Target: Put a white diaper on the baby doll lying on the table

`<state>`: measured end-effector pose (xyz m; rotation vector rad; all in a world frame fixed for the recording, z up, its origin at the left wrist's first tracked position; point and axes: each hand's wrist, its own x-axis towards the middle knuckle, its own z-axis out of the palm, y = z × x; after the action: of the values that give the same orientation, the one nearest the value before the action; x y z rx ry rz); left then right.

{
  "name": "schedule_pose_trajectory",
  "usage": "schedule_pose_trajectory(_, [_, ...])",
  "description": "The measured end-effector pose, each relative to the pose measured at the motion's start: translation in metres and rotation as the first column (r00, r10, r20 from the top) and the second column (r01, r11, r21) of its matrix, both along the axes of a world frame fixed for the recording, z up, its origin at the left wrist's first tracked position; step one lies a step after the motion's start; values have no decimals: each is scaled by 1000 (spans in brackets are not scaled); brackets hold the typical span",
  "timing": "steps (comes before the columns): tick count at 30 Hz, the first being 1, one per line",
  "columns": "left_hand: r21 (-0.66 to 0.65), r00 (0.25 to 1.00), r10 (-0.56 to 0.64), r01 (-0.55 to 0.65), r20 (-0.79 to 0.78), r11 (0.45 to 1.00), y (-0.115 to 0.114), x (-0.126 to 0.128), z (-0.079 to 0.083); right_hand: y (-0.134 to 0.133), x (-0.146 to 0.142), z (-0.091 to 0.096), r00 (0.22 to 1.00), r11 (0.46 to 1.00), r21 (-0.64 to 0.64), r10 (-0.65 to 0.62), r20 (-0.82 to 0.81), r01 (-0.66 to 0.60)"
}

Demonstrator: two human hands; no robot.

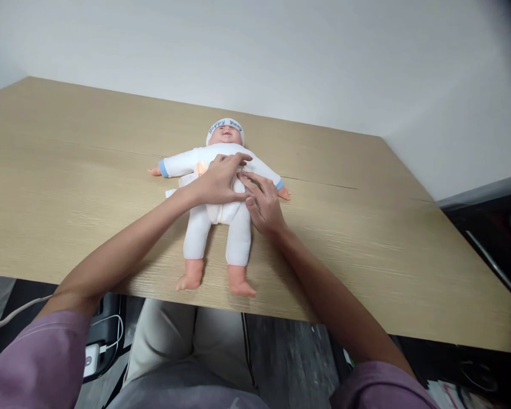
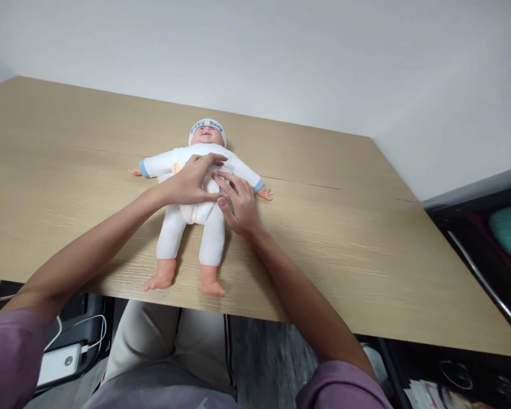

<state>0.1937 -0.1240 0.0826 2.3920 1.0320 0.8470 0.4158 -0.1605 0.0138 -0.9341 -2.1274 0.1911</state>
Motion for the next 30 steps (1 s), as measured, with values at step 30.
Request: schedule_pose_trajectory(30, [-368,918,392,-386,-63,846,-8,-151,-43,41,-98,61,981,978,-187,121,155,-91])
